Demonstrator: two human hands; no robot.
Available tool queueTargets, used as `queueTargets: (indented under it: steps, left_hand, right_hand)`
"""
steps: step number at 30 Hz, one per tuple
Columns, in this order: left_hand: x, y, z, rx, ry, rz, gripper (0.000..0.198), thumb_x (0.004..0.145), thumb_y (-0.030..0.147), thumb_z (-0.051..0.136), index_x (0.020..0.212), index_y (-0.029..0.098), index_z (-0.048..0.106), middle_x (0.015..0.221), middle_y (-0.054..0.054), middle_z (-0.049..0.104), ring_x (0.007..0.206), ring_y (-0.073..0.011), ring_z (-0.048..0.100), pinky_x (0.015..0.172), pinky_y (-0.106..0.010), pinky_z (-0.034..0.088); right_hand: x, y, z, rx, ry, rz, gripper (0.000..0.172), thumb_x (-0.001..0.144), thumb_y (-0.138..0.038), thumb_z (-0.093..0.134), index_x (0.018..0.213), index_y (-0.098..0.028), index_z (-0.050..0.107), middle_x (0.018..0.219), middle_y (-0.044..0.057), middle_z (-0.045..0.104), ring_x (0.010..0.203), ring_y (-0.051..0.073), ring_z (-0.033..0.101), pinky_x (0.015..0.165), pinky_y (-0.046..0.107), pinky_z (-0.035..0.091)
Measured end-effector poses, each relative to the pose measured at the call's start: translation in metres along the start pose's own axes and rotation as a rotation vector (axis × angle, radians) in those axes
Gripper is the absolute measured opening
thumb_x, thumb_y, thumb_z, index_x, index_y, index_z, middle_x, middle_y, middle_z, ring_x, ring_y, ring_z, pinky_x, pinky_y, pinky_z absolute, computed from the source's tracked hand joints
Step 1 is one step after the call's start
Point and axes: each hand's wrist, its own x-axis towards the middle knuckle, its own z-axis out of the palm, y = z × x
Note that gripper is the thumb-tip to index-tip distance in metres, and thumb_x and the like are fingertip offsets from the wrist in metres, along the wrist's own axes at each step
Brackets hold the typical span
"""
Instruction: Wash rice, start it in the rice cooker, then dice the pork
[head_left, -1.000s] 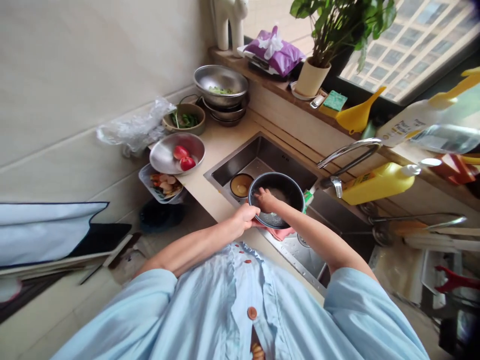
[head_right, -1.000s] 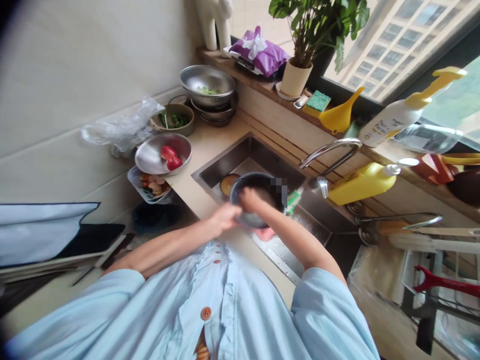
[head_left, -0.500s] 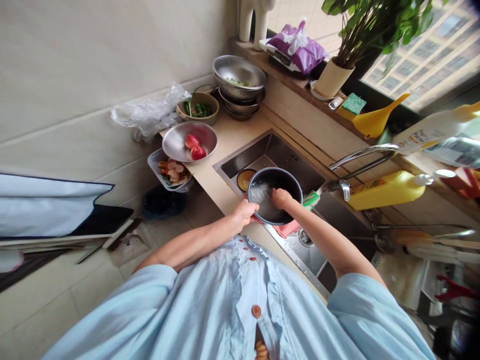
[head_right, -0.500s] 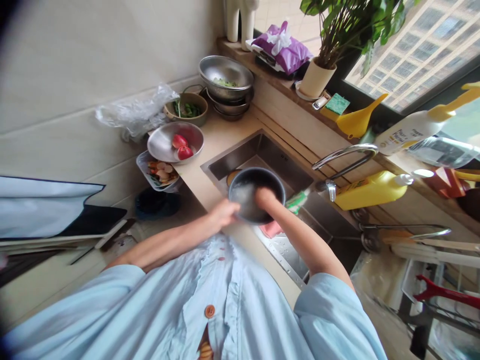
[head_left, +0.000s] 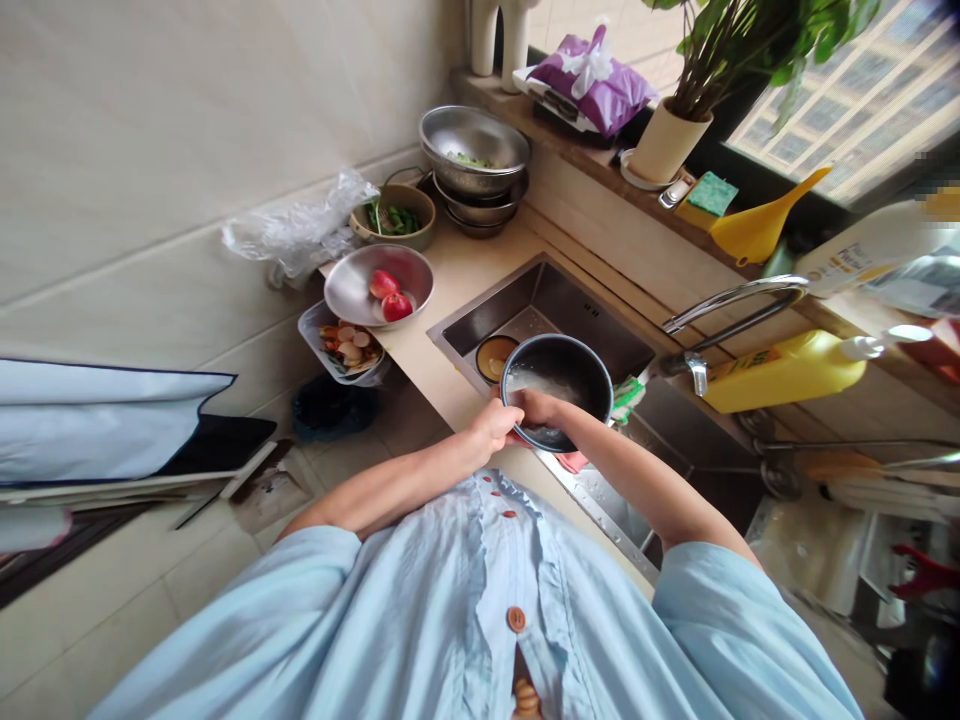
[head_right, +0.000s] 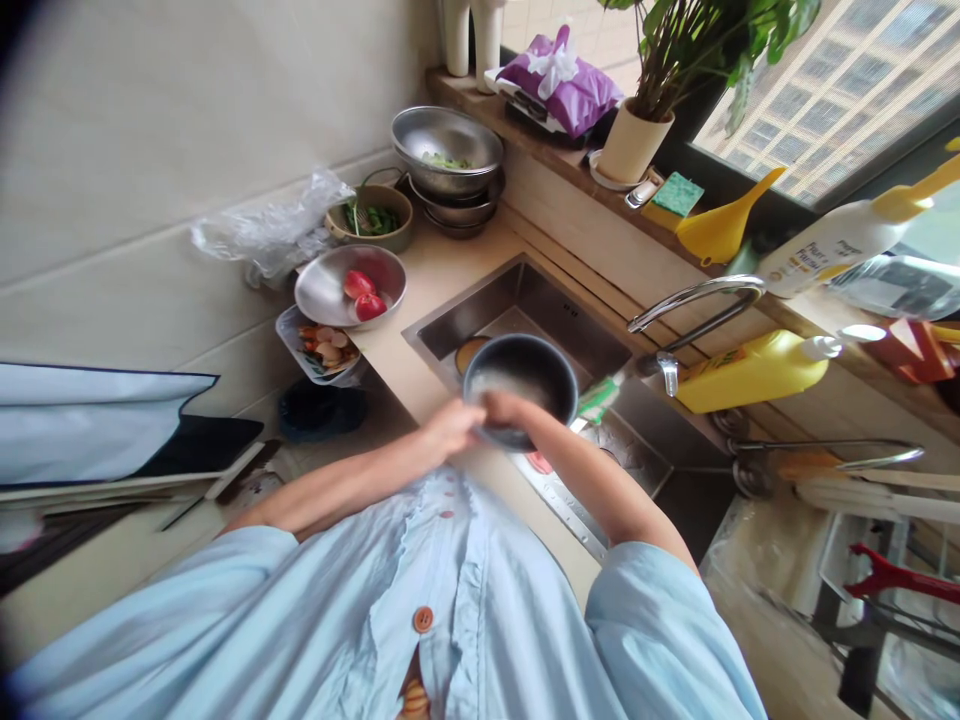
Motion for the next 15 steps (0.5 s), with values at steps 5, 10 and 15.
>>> queueTargets:
  steps: [5, 10, 15]
  left_hand:
    - [-0.002, 0.0, 0.002, -0.028, -0.047, -0.021, 0.027, 0.054, -0.006, 0.048, 0.074, 0.01, 0.058, 0.051, -0.001, 0.058, 0.056, -0.0205, 0.065, 0.067, -0.044, 0.057]
    - [-0.002, -0.003, 0.003, -0.003, -0.068, -0.028, 0.028, 0.054, -0.005, 0.05, 0.076, 0.011, 0.059, 0.055, -0.002, 0.061, 0.059, -0.0207, 0.066, 0.068, -0.044, 0.058]
    - [0.003, -0.001, 0.004, 0.018, -0.007, -0.04, 0.027, 0.055, -0.006, 0.047, 0.075, 0.01, 0.058, 0.053, -0.002, 0.059, 0.052, -0.0184, 0.062, 0.064, -0.044, 0.058]
  right_hand:
    - [-0.005, 0.003, -0.026, -0.188, 0.238, 0.14, 0.048, 0.096, -0.038, 0.028, 0.093, -0.007, 0.066, 0.088, 0.015, 0.065, 0.081, 0.02, 0.061, 0.068, 0.026, 0.045]
    - [-0.001, 0.011, -0.031, -0.324, 0.33, 0.185, 0.048, 0.091, -0.041, 0.043, 0.125, -0.009, 0.052, 0.119, 0.023, 0.054, 0.102, 0.029, 0.056, 0.083, 0.036, 0.044]
    - [0.004, 0.002, -0.003, -0.471, 0.158, -0.086, 0.055, 0.081, -0.033, 0.06, 0.133, -0.019, 0.049, 0.135, 0.018, 0.043, 0.115, 0.032, 0.048, 0.093, 0.04, 0.039]
